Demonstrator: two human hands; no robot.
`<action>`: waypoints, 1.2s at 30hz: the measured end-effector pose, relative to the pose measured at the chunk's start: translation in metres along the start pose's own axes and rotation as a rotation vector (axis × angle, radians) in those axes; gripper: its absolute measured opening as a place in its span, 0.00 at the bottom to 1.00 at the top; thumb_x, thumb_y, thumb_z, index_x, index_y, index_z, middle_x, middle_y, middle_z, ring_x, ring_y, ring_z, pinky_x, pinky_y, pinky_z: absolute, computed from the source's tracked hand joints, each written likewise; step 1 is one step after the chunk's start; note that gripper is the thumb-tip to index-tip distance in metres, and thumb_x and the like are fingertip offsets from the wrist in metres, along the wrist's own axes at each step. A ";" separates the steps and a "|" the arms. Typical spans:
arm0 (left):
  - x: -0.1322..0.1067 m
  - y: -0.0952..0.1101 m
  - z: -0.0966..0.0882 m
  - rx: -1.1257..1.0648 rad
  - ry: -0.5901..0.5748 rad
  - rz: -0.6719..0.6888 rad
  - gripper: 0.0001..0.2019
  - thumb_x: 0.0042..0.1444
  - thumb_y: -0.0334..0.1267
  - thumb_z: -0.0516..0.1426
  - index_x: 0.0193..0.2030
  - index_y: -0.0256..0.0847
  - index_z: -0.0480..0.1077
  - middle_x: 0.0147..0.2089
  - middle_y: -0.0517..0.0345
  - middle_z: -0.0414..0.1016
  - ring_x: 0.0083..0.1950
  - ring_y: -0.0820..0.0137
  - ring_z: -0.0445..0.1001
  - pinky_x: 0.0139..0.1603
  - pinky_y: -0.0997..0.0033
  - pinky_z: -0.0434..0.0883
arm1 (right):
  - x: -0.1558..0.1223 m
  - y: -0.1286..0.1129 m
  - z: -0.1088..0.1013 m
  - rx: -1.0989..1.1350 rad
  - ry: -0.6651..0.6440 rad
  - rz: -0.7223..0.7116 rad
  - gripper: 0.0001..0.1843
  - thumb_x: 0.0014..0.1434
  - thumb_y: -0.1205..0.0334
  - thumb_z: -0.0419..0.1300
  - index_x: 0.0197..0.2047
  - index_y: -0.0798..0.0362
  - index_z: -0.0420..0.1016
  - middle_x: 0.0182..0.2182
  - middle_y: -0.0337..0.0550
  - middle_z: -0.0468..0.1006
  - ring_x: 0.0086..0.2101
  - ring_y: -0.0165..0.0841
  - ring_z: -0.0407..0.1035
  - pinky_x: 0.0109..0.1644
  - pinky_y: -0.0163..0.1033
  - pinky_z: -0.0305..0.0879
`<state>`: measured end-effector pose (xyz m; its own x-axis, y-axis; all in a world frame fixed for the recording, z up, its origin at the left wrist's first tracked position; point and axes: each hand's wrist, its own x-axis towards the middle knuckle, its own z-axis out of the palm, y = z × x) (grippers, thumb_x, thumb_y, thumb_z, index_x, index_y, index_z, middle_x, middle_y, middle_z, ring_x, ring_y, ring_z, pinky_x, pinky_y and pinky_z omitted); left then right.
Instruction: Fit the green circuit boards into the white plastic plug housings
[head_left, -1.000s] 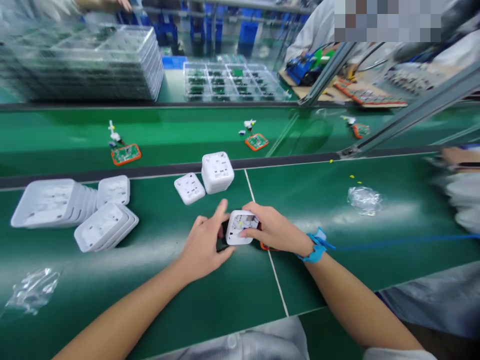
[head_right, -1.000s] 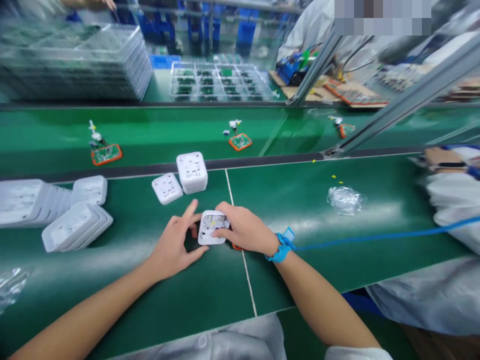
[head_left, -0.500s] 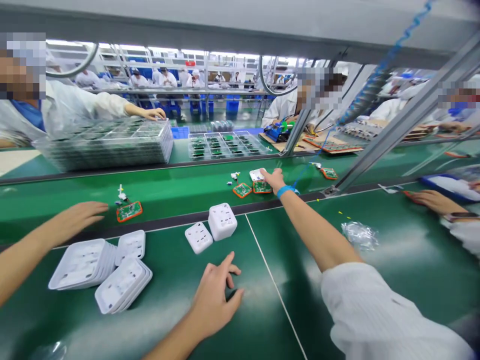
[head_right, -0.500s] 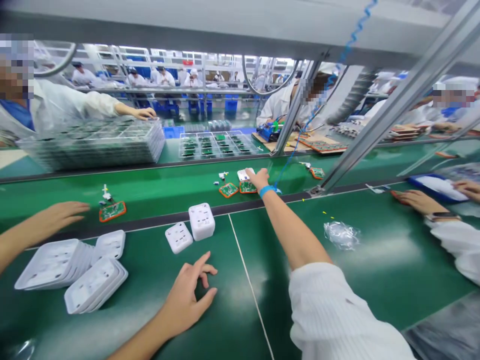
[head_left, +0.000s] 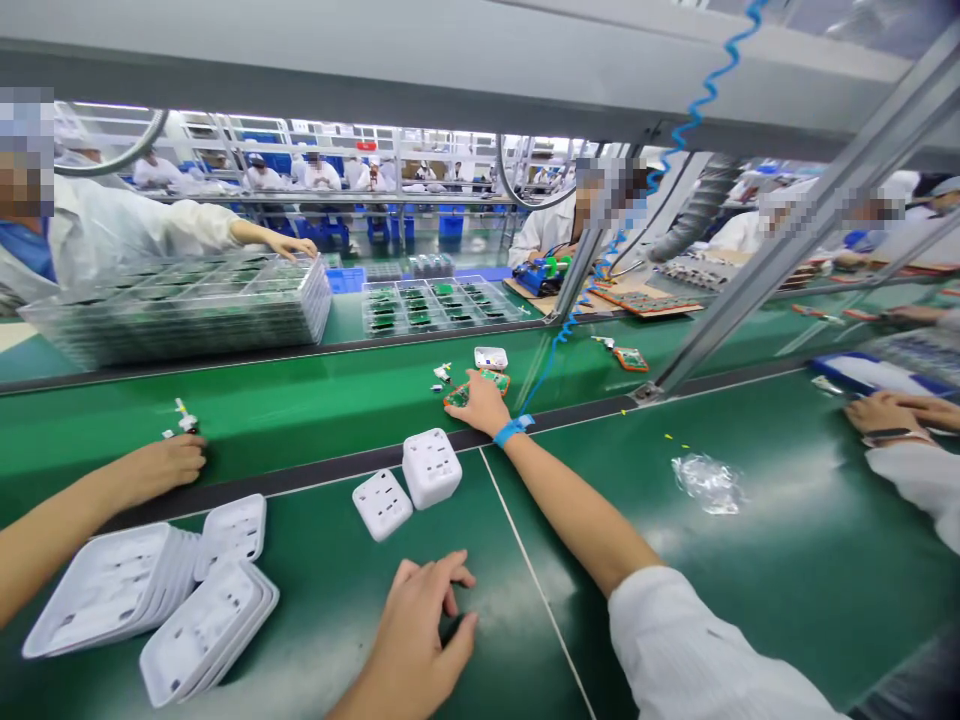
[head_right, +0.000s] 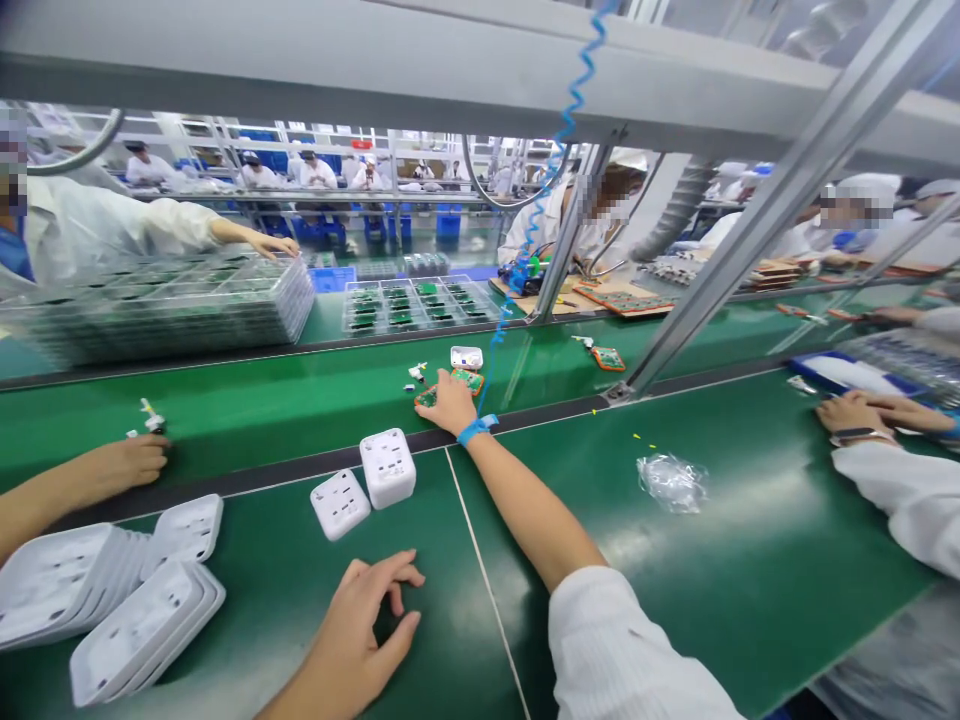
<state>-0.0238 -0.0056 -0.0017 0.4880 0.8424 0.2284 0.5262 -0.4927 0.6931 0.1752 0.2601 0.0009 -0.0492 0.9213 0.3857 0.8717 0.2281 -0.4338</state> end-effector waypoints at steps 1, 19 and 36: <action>0.000 0.000 -0.001 -0.003 -0.008 -0.006 0.26 0.57 0.27 0.55 0.61 0.50 0.57 0.50 0.60 0.78 0.37 0.69 0.75 0.47 0.57 0.71 | -0.005 0.003 -0.005 0.012 0.026 -0.001 0.44 0.48 0.49 0.70 0.63 0.60 0.62 0.50 0.59 0.75 0.50 0.51 0.69 0.56 0.53 0.62; 0.000 -0.001 0.003 0.014 0.240 -0.005 0.08 0.62 0.30 0.55 0.34 0.40 0.74 0.34 0.54 0.75 0.38 0.65 0.72 0.42 0.64 0.68 | -0.247 -0.056 -0.113 0.182 -0.388 -0.306 0.14 0.65 0.54 0.60 0.50 0.52 0.66 0.44 0.50 0.72 0.44 0.42 0.69 0.48 0.50 0.71; -0.006 0.012 -0.005 0.088 -0.018 0.026 0.08 0.57 0.28 0.54 0.35 0.41 0.73 0.32 0.60 0.78 0.36 0.67 0.71 0.40 0.61 0.57 | -0.244 -0.030 -0.114 0.175 -0.461 -0.791 0.10 0.68 0.59 0.57 0.46 0.56 0.73 0.39 0.50 0.75 0.38 0.38 0.64 0.42 0.43 0.65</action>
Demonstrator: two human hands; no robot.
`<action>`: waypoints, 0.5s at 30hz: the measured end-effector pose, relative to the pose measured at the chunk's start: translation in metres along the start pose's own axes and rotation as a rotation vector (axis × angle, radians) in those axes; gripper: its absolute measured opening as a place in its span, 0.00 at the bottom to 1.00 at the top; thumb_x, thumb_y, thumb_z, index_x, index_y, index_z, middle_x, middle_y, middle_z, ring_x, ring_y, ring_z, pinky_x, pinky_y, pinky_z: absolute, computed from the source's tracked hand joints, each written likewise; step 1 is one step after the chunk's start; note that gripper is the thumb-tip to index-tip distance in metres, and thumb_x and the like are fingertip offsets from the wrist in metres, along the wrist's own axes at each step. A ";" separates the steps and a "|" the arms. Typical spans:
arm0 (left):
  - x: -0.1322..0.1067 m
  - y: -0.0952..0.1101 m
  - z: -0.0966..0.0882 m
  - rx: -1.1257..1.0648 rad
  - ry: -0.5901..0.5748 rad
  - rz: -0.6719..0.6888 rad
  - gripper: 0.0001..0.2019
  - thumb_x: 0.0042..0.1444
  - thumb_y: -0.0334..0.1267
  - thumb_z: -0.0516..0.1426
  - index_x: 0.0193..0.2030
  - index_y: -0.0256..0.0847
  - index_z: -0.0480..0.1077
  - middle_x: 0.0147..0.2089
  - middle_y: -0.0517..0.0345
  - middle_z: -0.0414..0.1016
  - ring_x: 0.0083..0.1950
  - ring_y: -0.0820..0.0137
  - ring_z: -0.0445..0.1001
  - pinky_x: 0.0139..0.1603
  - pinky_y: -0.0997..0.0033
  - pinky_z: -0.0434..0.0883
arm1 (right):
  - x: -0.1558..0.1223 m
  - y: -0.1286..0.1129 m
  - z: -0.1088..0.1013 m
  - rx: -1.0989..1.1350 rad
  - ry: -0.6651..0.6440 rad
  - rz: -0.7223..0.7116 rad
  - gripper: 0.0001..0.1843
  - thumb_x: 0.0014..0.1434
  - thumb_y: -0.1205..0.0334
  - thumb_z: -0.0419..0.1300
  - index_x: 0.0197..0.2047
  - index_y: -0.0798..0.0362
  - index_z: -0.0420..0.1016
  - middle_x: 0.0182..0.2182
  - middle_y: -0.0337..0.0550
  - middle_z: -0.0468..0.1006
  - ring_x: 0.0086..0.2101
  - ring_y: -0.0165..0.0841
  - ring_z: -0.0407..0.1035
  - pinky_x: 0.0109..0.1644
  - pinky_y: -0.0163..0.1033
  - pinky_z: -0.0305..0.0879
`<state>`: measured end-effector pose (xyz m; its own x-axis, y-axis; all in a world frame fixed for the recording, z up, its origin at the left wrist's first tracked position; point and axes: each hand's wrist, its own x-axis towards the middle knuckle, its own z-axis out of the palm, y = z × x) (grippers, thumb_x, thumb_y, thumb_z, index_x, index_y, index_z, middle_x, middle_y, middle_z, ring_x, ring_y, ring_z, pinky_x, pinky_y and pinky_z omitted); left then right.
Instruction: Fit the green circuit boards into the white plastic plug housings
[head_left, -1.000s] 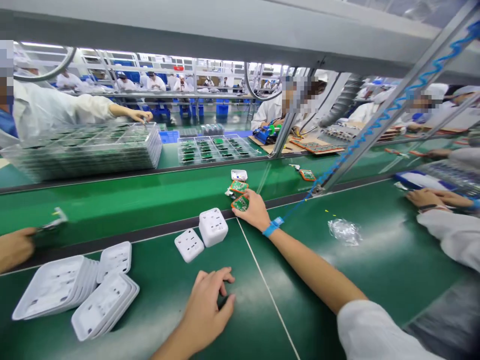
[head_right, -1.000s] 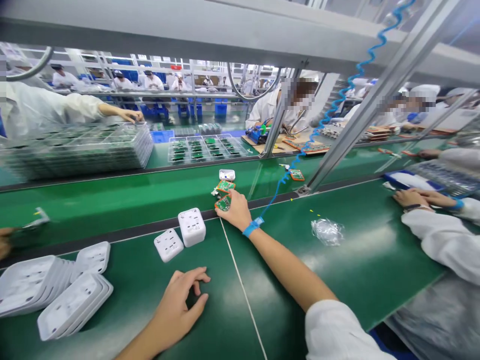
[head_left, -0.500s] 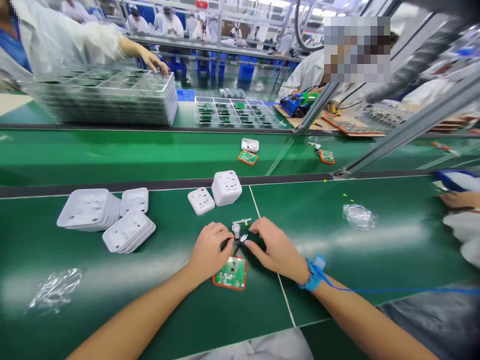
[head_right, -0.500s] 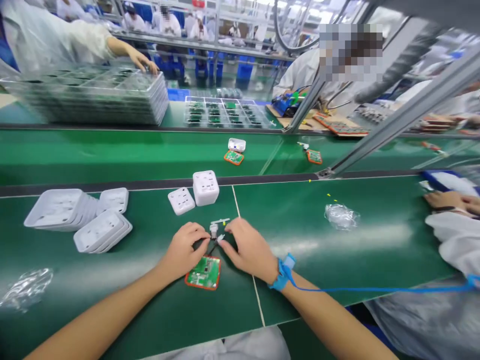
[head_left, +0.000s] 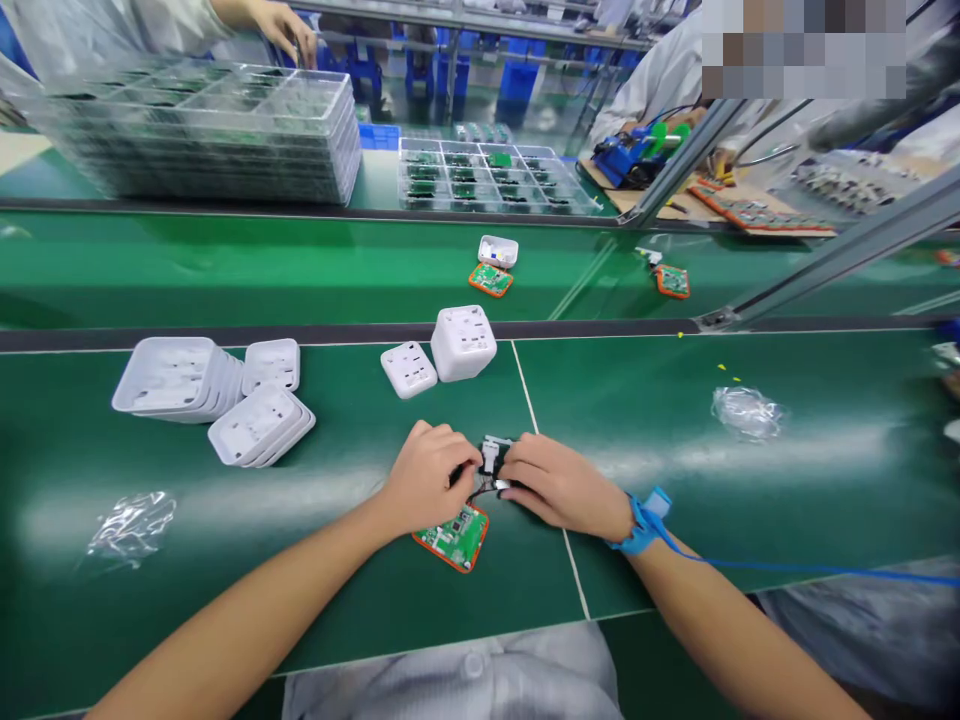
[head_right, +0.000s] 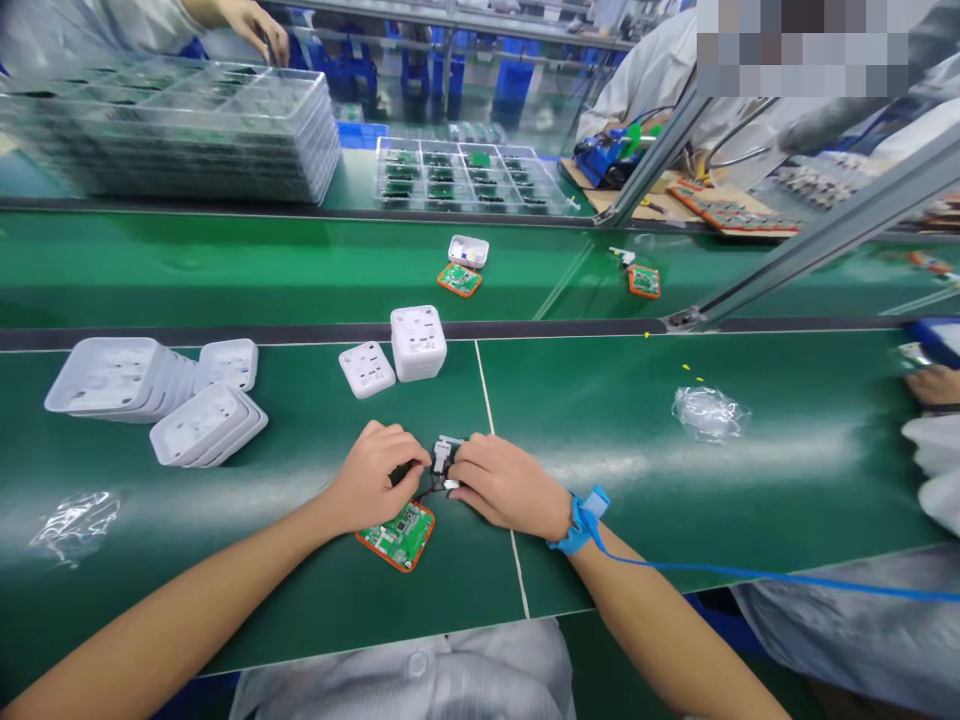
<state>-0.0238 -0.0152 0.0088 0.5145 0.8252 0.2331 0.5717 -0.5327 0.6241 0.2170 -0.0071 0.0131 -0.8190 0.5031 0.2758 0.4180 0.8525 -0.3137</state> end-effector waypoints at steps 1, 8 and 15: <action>0.000 0.001 0.000 0.005 -0.013 -0.003 0.08 0.57 0.28 0.54 0.36 0.41 0.74 0.33 0.60 0.78 0.36 0.67 0.71 0.40 0.61 0.57 | 0.000 0.000 0.002 -0.016 0.013 -0.020 0.08 0.69 0.61 0.56 0.45 0.56 0.74 0.38 0.49 0.76 0.38 0.37 0.64 0.41 0.43 0.65; 0.002 0.007 -0.006 -0.078 -0.093 -0.013 0.11 0.51 0.29 0.57 0.42 0.42 0.74 0.38 0.62 0.80 0.40 0.67 0.72 0.44 0.59 0.57 | 0.010 -0.007 0.005 -0.107 0.214 -0.012 0.07 0.68 0.63 0.57 0.41 0.55 0.76 0.34 0.47 0.76 0.34 0.35 0.63 0.37 0.41 0.61; 0.000 0.005 -0.005 0.030 -0.139 0.036 0.17 0.47 0.25 0.55 0.44 0.41 0.72 0.40 0.59 0.77 0.42 0.65 0.69 0.44 0.58 0.56 | 0.004 -0.011 0.002 -0.130 0.058 -0.048 0.10 0.69 0.61 0.55 0.39 0.55 0.75 0.30 0.45 0.73 0.33 0.35 0.62 0.37 0.41 0.57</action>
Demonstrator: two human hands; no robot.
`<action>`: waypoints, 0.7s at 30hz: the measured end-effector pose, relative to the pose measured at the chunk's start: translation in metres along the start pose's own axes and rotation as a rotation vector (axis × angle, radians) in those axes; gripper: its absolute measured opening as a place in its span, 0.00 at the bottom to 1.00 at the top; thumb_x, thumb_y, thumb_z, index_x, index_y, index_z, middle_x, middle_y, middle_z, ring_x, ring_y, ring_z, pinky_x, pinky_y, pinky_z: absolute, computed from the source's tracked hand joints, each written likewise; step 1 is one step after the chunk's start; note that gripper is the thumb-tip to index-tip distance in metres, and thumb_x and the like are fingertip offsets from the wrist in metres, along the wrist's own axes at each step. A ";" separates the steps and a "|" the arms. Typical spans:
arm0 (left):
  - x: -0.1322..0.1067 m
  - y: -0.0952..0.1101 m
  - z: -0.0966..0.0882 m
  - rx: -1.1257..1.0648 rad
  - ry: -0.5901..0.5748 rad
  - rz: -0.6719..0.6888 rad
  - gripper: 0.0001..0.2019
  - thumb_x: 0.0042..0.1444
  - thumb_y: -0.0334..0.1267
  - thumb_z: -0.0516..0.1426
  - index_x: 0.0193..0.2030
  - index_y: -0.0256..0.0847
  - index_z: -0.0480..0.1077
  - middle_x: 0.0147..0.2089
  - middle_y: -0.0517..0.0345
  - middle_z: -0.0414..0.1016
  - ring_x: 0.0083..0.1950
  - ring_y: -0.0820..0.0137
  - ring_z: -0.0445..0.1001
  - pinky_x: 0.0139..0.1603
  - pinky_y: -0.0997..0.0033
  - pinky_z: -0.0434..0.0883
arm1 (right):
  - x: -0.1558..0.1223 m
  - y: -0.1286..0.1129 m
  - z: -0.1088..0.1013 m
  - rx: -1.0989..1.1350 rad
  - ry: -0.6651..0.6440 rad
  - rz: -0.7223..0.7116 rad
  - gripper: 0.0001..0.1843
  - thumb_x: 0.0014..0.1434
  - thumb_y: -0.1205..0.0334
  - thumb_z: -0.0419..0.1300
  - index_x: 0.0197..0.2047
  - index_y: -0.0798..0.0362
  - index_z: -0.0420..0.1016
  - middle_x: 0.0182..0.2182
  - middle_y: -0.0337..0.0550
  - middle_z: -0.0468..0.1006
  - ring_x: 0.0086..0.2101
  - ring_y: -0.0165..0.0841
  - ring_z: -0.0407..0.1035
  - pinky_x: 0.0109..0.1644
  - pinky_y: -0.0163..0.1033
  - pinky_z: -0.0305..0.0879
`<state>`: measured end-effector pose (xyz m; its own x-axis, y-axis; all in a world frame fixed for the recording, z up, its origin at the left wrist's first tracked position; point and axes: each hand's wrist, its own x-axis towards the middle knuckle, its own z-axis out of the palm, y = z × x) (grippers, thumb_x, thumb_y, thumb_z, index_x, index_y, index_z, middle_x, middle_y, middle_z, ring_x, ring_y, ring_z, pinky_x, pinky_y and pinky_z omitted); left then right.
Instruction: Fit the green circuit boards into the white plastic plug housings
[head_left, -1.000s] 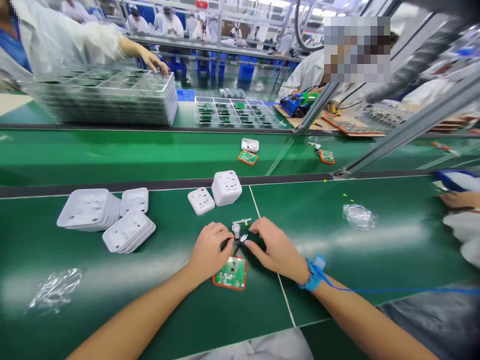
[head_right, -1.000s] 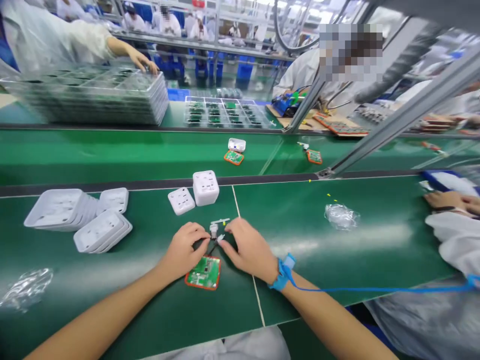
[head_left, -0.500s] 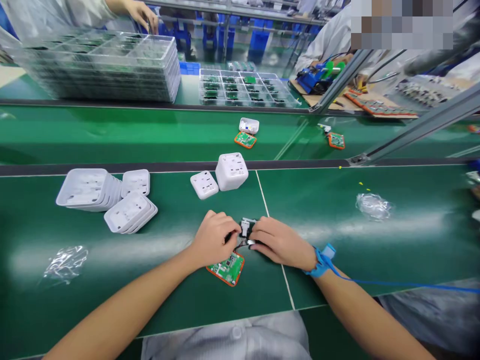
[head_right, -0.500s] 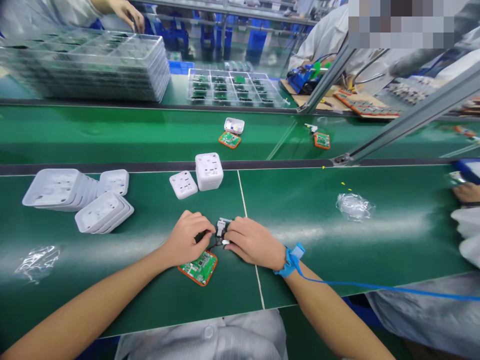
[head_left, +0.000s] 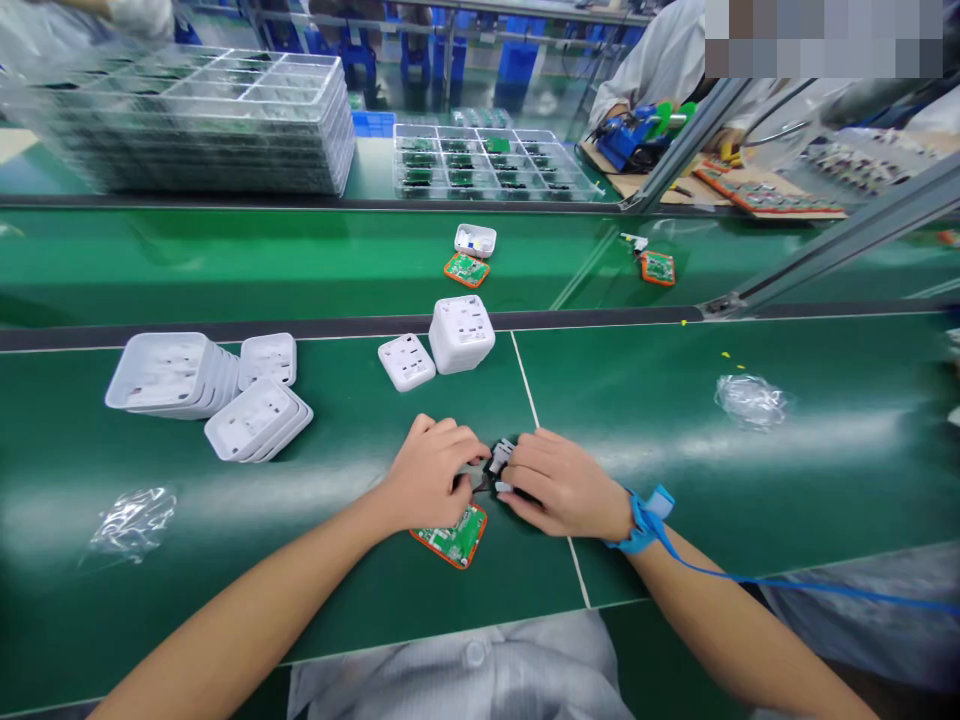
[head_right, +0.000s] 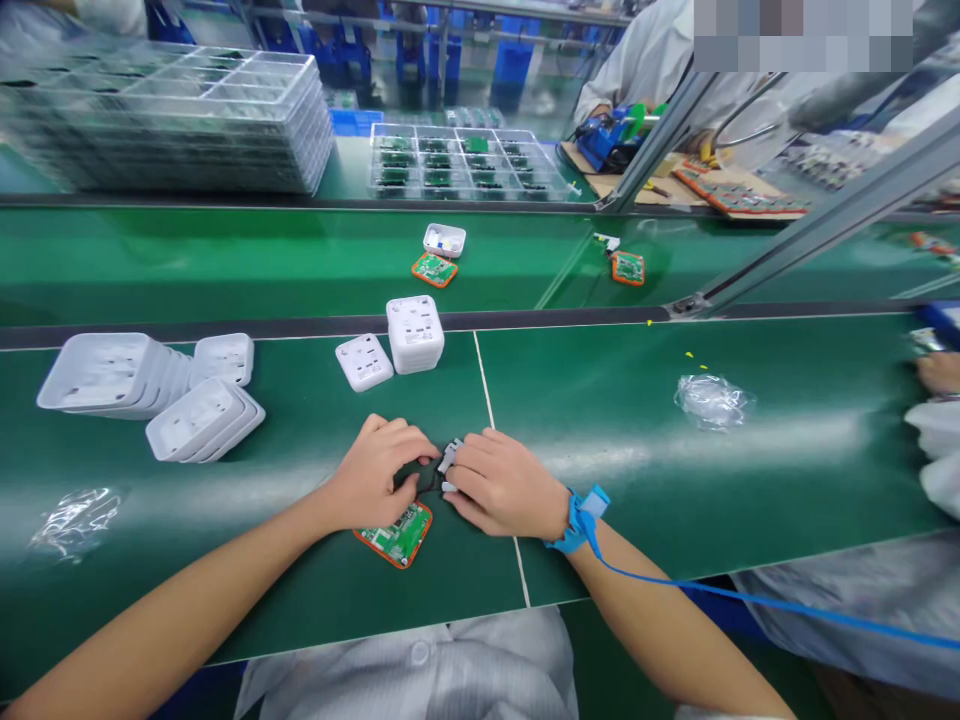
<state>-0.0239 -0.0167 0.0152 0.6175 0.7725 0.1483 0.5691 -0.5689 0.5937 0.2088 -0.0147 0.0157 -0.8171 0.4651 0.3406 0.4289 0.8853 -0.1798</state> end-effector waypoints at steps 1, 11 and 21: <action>0.000 -0.001 0.001 0.019 -0.002 0.012 0.16 0.48 0.25 0.55 0.43 0.41 0.72 0.41 0.58 0.77 0.42 0.65 0.69 0.44 0.58 0.56 | -0.001 0.000 -0.001 0.000 -0.004 -0.003 0.10 0.69 0.61 0.55 0.38 0.55 0.75 0.30 0.45 0.73 0.33 0.35 0.62 0.37 0.41 0.57; 0.001 -0.004 0.003 0.056 -0.004 0.043 0.13 0.57 0.24 0.53 0.41 0.43 0.74 0.42 0.59 0.77 0.41 0.67 0.69 0.44 0.58 0.55 | -0.005 0.009 -0.008 0.080 -0.072 0.250 0.26 0.67 0.45 0.56 0.58 0.57 0.70 0.45 0.55 0.72 0.43 0.42 0.66 0.45 0.47 0.65; 0.001 -0.005 0.005 0.054 -0.028 0.045 0.12 0.60 0.26 0.52 0.42 0.43 0.74 0.43 0.58 0.77 0.42 0.66 0.69 0.45 0.58 0.54 | -0.003 0.005 -0.014 0.256 -0.016 0.132 0.09 0.70 0.71 0.49 0.41 0.52 0.68 0.37 0.45 0.76 0.36 0.35 0.64 0.41 0.41 0.62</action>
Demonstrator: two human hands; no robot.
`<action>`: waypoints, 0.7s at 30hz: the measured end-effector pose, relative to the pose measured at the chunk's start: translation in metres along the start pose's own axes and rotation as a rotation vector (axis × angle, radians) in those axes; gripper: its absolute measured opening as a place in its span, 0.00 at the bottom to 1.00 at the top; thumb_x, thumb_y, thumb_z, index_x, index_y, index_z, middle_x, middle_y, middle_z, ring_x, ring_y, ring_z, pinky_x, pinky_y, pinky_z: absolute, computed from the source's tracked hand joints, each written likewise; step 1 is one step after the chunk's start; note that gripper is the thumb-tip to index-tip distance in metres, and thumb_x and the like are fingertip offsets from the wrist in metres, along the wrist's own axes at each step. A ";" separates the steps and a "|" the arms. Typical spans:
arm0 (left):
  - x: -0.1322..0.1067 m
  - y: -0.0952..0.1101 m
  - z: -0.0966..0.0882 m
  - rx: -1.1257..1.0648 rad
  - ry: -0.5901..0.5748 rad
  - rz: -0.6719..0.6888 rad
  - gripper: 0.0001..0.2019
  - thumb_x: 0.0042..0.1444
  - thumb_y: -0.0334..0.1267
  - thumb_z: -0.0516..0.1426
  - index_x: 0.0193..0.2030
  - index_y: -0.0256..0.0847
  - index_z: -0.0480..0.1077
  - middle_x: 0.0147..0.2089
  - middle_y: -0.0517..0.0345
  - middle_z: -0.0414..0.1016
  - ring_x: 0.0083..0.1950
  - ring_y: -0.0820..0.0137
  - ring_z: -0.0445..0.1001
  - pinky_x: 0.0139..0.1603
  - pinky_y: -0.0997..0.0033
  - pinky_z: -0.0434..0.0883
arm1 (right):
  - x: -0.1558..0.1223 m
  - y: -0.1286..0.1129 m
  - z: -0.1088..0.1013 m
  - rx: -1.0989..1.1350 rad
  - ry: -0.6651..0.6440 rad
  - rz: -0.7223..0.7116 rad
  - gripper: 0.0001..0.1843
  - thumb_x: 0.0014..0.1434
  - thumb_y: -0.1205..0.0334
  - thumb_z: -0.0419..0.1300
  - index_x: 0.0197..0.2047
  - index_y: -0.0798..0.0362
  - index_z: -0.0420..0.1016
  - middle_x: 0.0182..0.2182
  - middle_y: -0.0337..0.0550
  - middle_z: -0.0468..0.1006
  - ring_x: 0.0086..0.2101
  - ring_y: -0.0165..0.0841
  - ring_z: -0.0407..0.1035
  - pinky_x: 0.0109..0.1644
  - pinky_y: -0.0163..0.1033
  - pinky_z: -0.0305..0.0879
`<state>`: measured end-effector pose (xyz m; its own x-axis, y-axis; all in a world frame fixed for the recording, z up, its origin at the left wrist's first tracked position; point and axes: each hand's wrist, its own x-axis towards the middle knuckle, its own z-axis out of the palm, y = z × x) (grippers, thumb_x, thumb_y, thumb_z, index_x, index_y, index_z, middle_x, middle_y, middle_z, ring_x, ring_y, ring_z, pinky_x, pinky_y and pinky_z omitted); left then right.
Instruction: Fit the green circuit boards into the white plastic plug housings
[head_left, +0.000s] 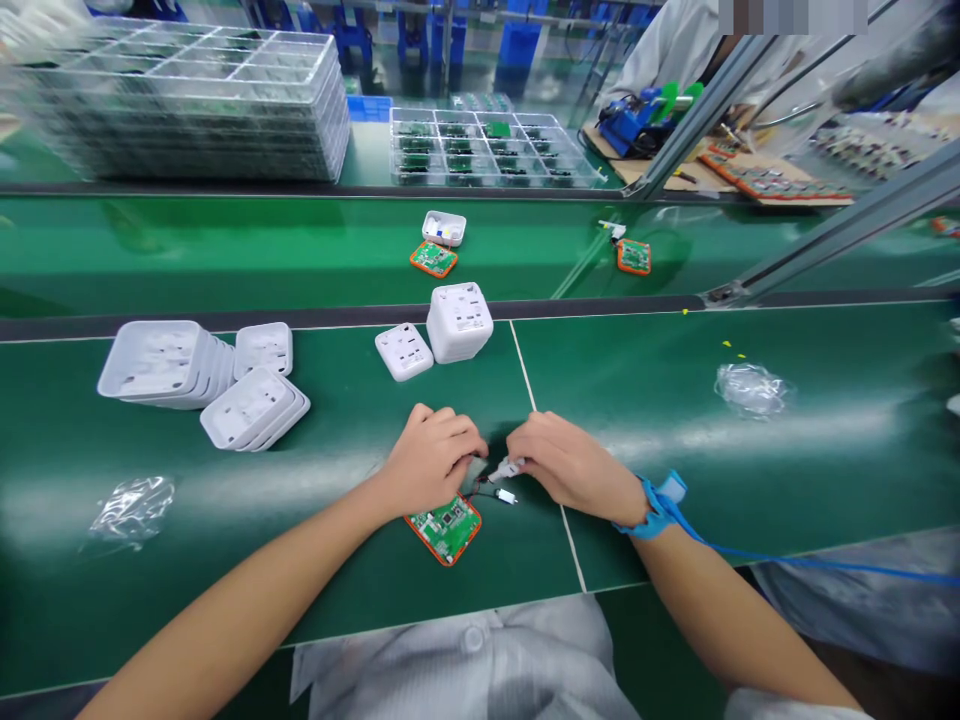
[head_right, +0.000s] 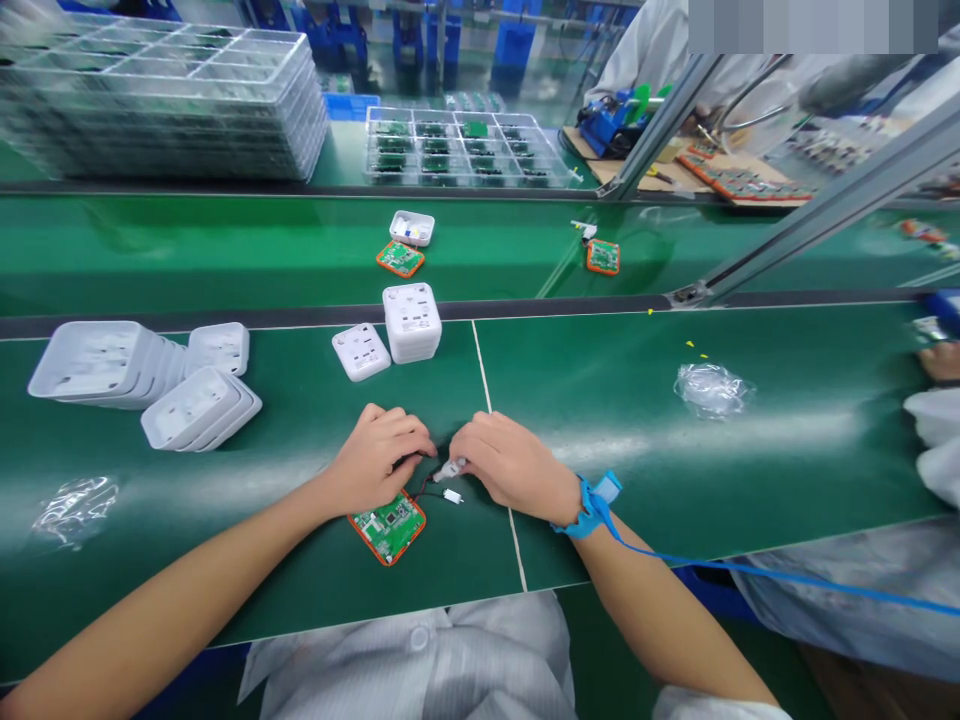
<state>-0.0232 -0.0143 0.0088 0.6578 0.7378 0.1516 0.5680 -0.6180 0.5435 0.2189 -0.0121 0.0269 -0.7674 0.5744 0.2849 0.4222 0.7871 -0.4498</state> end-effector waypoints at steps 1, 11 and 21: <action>0.000 0.000 0.000 -0.006 -0.004 0.002 0.12 0.61 0.25 0.52 0.42 0.44 0.74 0.43 0.58 0.77 0.42 0.66 0.69 0.45 0.58 0.54 | -0.001 -0.002 -0.003 0.032 0.022 -0.015 0.08 0.70 0.70 0.49 0.41 0.51 0.68 0.35 0.45 0.76 0.35 0.34 0.64 0.40 0.41 0.62; -0.001 0.002 -0.009 0.069 -0.136 0.111 0.27 0.49 0.16 0.50 0.44 0.50 0.78 0.51 0.55 0.70 0.47 0.65 0.67 0.45 0.59 0.53 | -0.013 -0.015 -0.021 0.054 -0.226 0.026 0.15 0.72 0.57 0.50 0.53 0.53 0.74 0.35 0.45 0.80 0.33 0.33 0.72 0.36 0.38 0.65; 0.002 0.024 -0.005 0.072 -0.189 0.104 0.09 0.62 0.45 0.61 0.42 0.44 0.78 0.46 0.53 0.71 0.46 0.63 0.67 0.45 0.59 0.53 | -0.017 -0.020 -0.017 -0.023 -0.326 -0.124 0.14 0.72 0.61 0.50 0.46 0.50 0.77 0.31 0.40 0.79 0.28 0.30 0.70 0.28 0.37 0.54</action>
<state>-0.0105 -0.0258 0.0264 0.7917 0.6094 0.0431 0.5216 -0.7111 0.4714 0.2315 -0.0337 0.0457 -0.9258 0.3749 0.0492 0.3238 0.8533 -0.4086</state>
